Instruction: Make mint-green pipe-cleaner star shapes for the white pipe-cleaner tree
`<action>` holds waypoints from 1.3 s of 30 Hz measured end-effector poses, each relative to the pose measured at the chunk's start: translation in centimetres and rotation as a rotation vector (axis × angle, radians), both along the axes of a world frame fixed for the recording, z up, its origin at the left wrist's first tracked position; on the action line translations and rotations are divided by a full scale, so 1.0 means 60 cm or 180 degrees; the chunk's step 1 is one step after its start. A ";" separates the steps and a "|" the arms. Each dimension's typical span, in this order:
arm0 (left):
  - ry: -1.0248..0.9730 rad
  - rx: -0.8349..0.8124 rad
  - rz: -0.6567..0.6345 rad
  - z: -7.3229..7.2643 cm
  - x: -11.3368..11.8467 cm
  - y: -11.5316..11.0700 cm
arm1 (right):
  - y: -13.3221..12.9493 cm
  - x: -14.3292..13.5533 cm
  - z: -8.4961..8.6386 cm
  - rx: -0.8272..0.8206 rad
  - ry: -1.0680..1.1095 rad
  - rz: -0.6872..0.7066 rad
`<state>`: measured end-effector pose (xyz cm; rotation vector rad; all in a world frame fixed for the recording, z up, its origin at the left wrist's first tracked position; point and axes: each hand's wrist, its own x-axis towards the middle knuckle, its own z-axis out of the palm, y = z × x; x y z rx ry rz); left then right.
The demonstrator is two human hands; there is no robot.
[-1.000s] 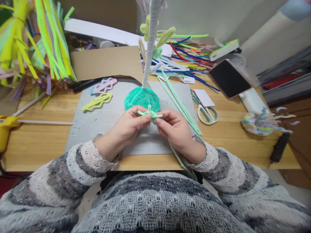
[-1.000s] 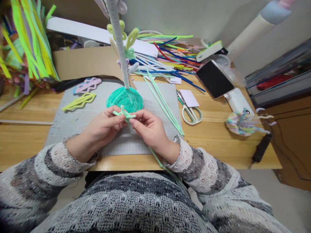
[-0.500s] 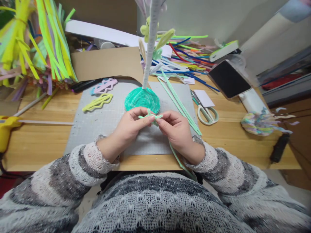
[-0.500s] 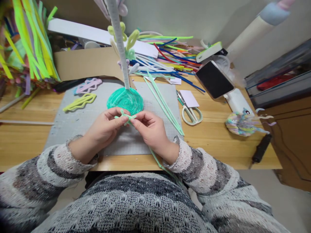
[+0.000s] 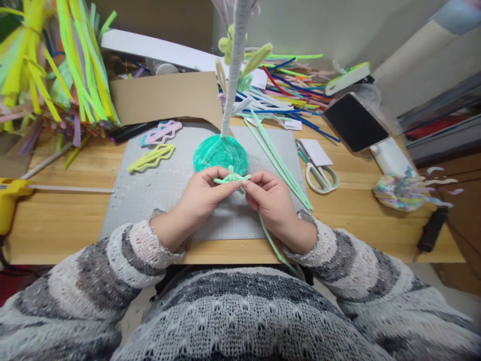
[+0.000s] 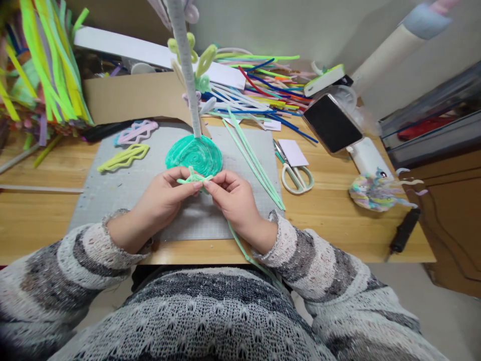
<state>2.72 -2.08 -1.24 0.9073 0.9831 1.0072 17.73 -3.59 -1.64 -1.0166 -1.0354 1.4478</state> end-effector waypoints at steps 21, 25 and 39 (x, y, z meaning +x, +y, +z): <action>0.0464 0.0595 -0.1926 0.042 -0.039 0.022 | 0.009 0.046 0.039 0.0816 -0.0581 0.1302; -0.0105 0.0173 -0.1510 0.032 -0.033 0.019 | 0.008 0.037 0.030 0.0687 -0.0313 0.0972; -0.0186 0.0259 -0.0538 0.002 -0.012 0.011 | 0.000 0.007 0.014 0.0168 -0.0237 -0.0047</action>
